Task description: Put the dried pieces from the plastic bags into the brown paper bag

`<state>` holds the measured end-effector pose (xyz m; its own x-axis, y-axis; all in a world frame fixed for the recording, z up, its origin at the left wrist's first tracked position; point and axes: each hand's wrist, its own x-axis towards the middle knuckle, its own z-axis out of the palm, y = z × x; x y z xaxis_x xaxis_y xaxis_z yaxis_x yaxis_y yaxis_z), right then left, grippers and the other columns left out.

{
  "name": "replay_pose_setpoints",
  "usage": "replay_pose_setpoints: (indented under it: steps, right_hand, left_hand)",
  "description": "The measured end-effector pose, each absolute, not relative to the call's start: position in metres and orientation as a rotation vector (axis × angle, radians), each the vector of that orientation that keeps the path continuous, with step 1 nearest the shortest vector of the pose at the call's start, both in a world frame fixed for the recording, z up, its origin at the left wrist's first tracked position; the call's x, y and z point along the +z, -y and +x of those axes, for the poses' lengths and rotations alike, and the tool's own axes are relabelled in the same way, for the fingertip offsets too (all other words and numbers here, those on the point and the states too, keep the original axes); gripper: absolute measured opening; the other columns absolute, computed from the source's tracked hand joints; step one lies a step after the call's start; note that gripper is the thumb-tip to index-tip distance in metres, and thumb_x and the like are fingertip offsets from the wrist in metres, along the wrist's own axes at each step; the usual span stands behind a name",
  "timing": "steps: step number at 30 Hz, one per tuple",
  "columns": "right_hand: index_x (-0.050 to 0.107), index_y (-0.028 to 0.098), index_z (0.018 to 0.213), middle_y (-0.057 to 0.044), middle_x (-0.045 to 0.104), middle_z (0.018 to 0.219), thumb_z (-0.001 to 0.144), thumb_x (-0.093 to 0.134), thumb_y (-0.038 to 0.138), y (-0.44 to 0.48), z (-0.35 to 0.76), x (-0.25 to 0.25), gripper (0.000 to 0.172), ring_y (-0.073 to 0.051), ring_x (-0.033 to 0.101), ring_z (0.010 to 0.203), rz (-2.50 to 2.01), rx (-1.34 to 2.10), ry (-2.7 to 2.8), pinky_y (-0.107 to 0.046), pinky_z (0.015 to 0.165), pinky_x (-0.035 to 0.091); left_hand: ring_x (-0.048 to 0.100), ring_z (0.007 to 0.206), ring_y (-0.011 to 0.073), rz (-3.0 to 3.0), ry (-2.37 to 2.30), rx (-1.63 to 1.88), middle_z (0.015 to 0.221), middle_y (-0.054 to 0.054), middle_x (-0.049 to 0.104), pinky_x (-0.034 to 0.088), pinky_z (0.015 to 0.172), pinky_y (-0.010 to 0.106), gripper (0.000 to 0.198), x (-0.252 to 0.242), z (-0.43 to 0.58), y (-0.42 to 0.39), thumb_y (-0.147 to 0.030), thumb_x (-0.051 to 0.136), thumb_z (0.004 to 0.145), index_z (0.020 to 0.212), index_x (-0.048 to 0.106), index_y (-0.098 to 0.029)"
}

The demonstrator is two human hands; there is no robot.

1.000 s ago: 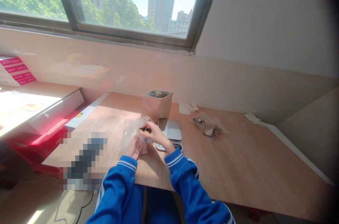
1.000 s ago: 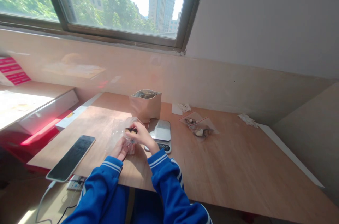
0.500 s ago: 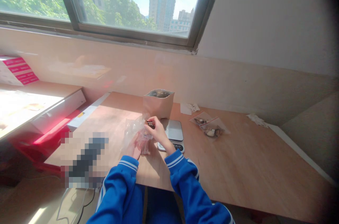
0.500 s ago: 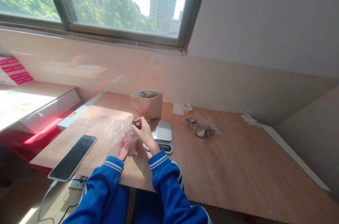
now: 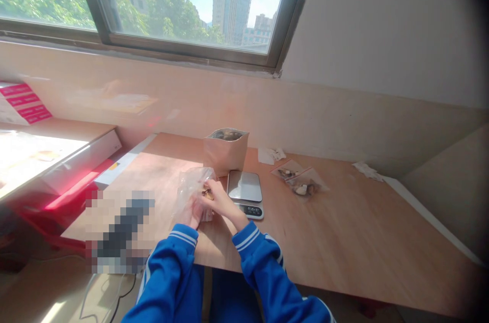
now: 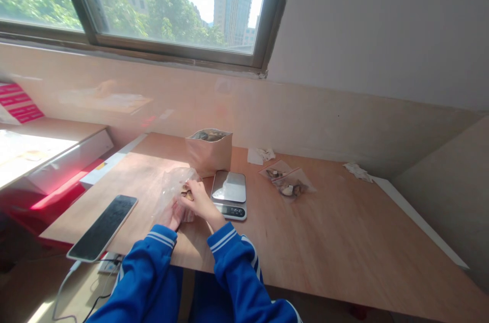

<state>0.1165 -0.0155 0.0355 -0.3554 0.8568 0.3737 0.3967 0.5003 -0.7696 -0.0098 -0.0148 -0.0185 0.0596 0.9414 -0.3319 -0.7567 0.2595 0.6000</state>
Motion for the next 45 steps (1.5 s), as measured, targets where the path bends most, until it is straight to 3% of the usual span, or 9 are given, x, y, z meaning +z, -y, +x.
replay_pose_setpoints:
  steps: [4,8,12,15,22,27,33,39,45]
  right_hand:
    - [0.061,0.023,0.097,-0.005,0.061,0.096,0.082,0.056,0.022,0.016,0.110,0.033,0.016,-0.021,0.053,0.093,-1.016,0.699,1.831,-0.037,0.089,0.042]
    - [0.063,0.022,0.099,-0.004,0.065,0.099,0.082,0.056,0.031,0.016,0.108,0.039,0.020,-0.020,0.059,0.092,-0.981,0.850,1.546,-0.035,0.084,0.047]
    - [0.061,0.020,0.103,-0.006,0.066,0.096,0.085,0.051,0.041,0.010,0.118,0.067,0.029,-0.019,0.062,0.087,-0.968,0.879,1.351,-0.032,0.078,0.050]
    - [0.057,0.020,0.108,-0.007,0.064,0.099,0.087,0.048,0.043,-0.006,0.129,0.105,0.033,-0.018,0.060,0.087,-0.917,0.734,1.287,-0.031,0.076,0.050]
    - [0.054,0.022,0.113,-0.007,0.055,0.110,0.089,0.048,0.039,-0.087,0.142,0.180,0.030,-0.019,0.052,0.102,-0.837,0.224,1.388,-0.034,0.092,0.043]
    - [0.058,0.021,0.102,-0.007,0.057,0.097,0.086,0.051,0.032,-0.124,0.142,0.170,0.021,-0.020,0.051,0.097,-0.953,0.152,1.590,-0.036,0.093,0.042]
    - [0.055,0.022,0.106,-0.006,0.057,0.103,0.088,0.047,0.033,-0.111,0.142,0.164,0.023,-0.015,0.057,0.093,-0.833,0.227,1.628,-0.026,0.084,0.046]
    - [0.057,0.021,0.104,-0.005,0.058,0.099,0.085,0.051,0.031,-0.100,0.153,0.161,0.022,-0.015,0.059,0.089,-0.798,0.299,1.700,-0.027,0.081,0.047]
    - [0.059,0.022,0.105,-0.005,0.059,0.102,0.083,0.055,0.030,-0.093,0.154,0.153,0.024,-0.016,0.060,0.088,-0.822,0.340,1.786,-0.028,0.082,0.047]
  left_hand:
    - [0.067,0.091,0.0160,0.310,-0.777,1.293,0.100,0.008,0.070,0.055,0.080,0.024,0.028,-0.020,-0.011,0.014,-0.015,0.042,0.089,0.110,0.060,-0.015]
    - [0.067,0.090,0.0180,0.262,-0.762,1.270,0.097,0.011,0.070,0.056,0.078,0.026,0.026,-0.016,-0.011,0.014,-0.017,0.042,0.089,0.108,0.060,-0.012]
    - [0.068,0.086,0.0163,0.210,-0.774,1.295,0.095,0.009,0.071,0.055,0.068,0.020,0.022,-0.011,-0.012,0.017,-0.013,0.045,0.087,0.101,0.061,-0.012]
    - [0.068,0.081,0.0144,0.195,-0.777,1.296,0.095,0.008,0.071,0.054,0.063,0.018,0.020,-0.008,-0.013,0.018,-0.013,0.043,0.087,0.096,0.061,-0.013]
    - [0.067,0.080,0.0136,0.184,-0.767,1.283,0.099,0.008,0.070,0.056,0.071,0.021,0.023,-0.007,-0.013,0.018,-0.015,0.041,0.089,0.094,0.062,-0.014]
    - [0.068,0.077,0.0134,0.182,-0.759,1.274,0.100,0.008,0.070,0.057,0.072,0.022,0.023,-0.008,-0.014,0.019,-0.016,0.044,0.087,0.104,0.059,-0.014]
    - [0.067,0.069,0.0114,0.175,-0.735,1.282,0.100,0.008,0.070,0.056,0.066,0.018,0.022,-0.011,-0.014,0.017,-0.014,0.041,0.088,0.100,0.059,-0.013]
    - [0.067,0.069,0.0129,0.166,-0.716,1.289,0.103,0.010,0.069,0.058,0.070,0.023,0.029,-0.013,-0.014,0.016,-0.013,0.042,0.086,0.111,0.057,-0.011]
    - [0.067,0.069,0.0125,0.164,-0.690,1.285,0.105,0.010,0.069,0.058,0.067,0.022,0.028,-0.014,-0.014,0.018,-0.014,0.040,0.088,0.108,0.059,-0.015]
